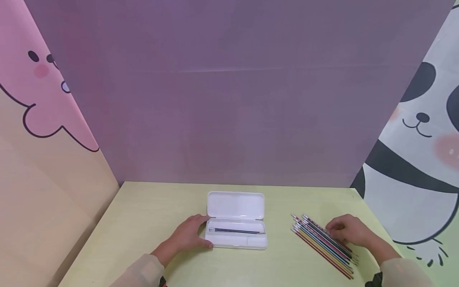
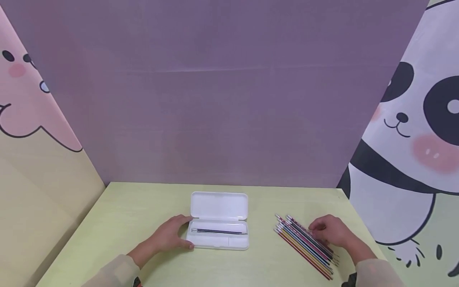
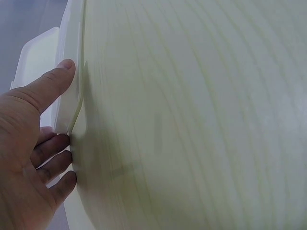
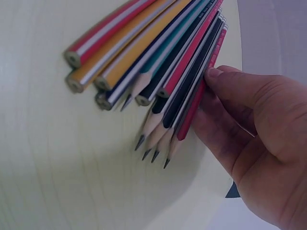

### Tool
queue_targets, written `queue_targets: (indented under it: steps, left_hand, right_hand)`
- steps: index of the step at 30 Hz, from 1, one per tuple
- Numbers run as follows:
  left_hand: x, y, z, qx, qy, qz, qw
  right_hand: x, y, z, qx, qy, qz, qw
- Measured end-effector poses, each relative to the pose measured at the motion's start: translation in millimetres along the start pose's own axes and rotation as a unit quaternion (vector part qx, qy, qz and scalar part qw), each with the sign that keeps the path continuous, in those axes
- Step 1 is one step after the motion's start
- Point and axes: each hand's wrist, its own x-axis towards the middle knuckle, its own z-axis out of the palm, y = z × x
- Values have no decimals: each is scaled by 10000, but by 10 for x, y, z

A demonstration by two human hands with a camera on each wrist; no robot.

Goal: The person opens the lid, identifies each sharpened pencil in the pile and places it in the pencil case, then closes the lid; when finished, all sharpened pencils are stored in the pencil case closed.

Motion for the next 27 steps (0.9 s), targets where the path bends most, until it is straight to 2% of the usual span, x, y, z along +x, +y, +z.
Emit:
queue_targets:
  steps: [3, 8, 16, 22, 27]
  left_hand:
    - [-2, -6, 12, 22, -2, -5, 10000]
    - [-9, -3, 14, 24, 9, 2, 10000]
    - [-12, 14, 5, -9, 3, -10, 10000]
    - [-15, 8, 7, 20, 0, -28, 10000]
    - [-11, 6, -1, 35, 15, -11, 10000]
  right_hand:
    - [5, 1, 17, -286, 127, -85, 9995]
    - [40, -6, 46, -624, 285, 51, 9976]
    - [73, -13, 75, -792, 419, 278, 9956]
    - [68, -138, 20, -886, 527, -87, 9946]
    - [92, -372, -35, -603, 589, -392, 9957]
